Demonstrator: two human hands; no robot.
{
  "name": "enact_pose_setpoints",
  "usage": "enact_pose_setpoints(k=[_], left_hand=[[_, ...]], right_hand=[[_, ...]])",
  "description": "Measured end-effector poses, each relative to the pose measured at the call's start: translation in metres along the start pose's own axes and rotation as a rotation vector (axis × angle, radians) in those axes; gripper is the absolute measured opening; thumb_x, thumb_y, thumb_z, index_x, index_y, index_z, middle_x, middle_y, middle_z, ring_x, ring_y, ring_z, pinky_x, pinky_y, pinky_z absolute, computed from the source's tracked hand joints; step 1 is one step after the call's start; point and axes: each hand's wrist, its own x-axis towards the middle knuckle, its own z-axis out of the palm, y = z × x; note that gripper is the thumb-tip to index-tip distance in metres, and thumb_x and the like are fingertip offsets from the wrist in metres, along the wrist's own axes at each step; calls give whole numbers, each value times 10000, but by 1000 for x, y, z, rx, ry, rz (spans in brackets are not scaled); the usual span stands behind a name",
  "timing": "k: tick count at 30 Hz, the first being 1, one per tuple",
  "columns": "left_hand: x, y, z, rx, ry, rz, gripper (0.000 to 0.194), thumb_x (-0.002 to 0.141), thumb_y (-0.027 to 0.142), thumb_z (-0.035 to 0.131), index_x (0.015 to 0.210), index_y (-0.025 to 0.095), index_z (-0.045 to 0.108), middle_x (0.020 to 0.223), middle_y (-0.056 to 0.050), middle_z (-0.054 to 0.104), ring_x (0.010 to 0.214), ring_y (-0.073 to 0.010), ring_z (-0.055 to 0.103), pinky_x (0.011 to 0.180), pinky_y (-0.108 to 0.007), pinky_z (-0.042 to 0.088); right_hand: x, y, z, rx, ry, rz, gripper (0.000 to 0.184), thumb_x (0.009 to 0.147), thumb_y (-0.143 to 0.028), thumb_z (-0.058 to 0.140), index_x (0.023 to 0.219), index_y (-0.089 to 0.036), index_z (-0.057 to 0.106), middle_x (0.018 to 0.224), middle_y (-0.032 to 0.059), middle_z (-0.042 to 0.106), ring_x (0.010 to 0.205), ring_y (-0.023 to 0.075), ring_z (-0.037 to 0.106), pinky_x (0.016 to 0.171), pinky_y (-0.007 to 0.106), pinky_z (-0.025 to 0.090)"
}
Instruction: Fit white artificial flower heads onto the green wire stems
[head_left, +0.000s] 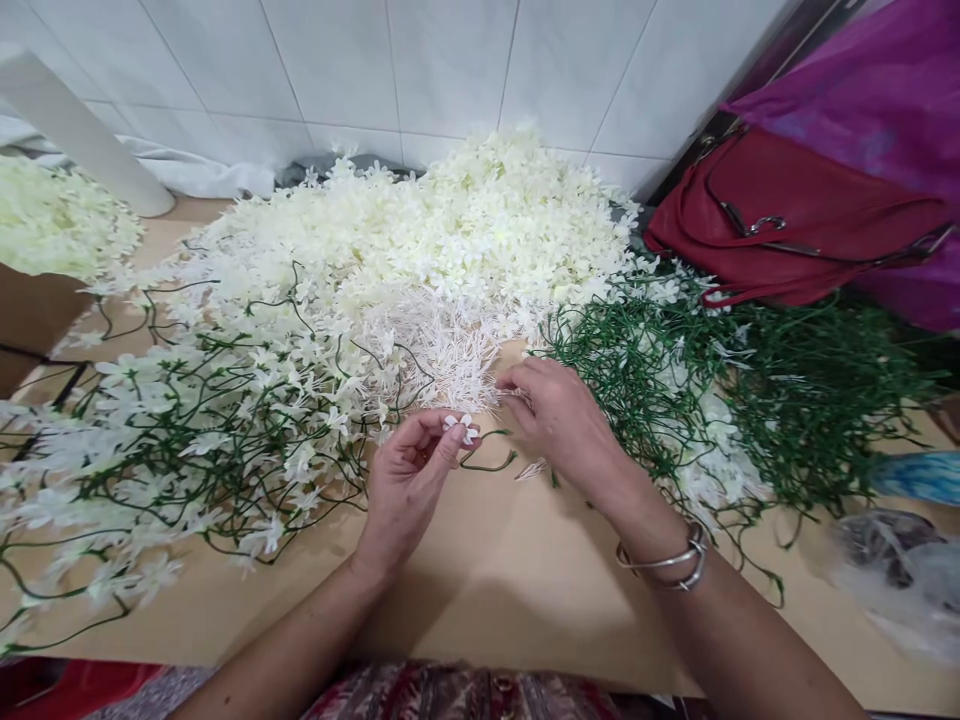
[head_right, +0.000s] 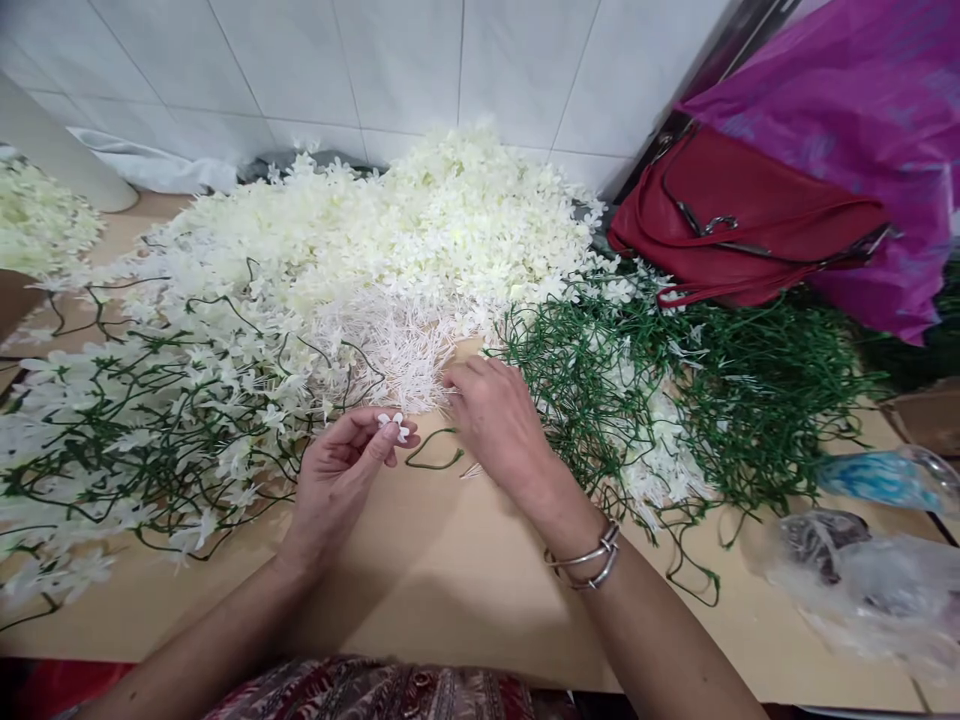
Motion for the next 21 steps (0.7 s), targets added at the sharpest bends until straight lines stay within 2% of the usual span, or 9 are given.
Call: enact_pose_setpoints(k=[3, 5, 10, 13, 15, 21], left_hand=[[0, -1, -2, 11, 7, -33, 212, 921, 371, 759, 983, 174, 709, 859, -39, 779, 763, -156, 762, 644, -213, 532], [0, -1, -3, 21, 10, -34, 250, 937, 397, 739, 1039, 171, 709, 886, -51, 789, 789, -170, 776, 655, -223, 549], [1, -2, -2, 13, 30, -41, 328, 922, 445, 745, 1060, 151, 699, 915, -69, 795, 828, -209, 797, 673, -254, 594], [2, -3, 0, -8, 43, -60, 365, 900, 467, 765, 1058, 145, 695, 926, -79, 802, 831, -225, 805, 684, -271, 611], [3, -5, 2, -17, 46, -73, 386, 891, 475, 773, 1075, 145, 695, 946, -86, 807, 846, -236, 809, 702, -285, 621], [3, -9, 2, -21, 59, -68, 393, 891, 466, 778, 1110, 150, 701, 974, -89, 812, 873, -243, 812, 727, -303, 634]], right_hand=[[8, -1, 8, -209, -36, 18, 146, 930, -93, 593, 943, -167, 718, 990, 130, 729, 942, 299, 642, 817, 401, 442], [10, 1, 9, -215, -18, 35, 122, 924, -103, 607, 889, -170, 702, 961, 123, 720, 925, 298, 636, 800, 397, 434], [3, 9, 6, 95, 146, 76, 156, 869, -65, 595, 784, -192, 623, 869, 65, 694, 849, 235, 630, 784, 355, 445], [-5, 12, 8, 337, 249, 145, 121, 854, -103, 614, 793, -207, 629, 829, 25, 694, 784, 198, 624, 755, 332, 456], [-8, 13, 11, 448, 270, 181, 88, 867, -139, 628, 826, -212, 656, 808, 6, 690, 744, 181, 611, 726, 323, 459], [-11, 17, 19, 519, 303, 155, 124, 933, -170, 616, 966, -216, 726, 946, 36, 714, 842, 182, 645, 774, 335, 515]])
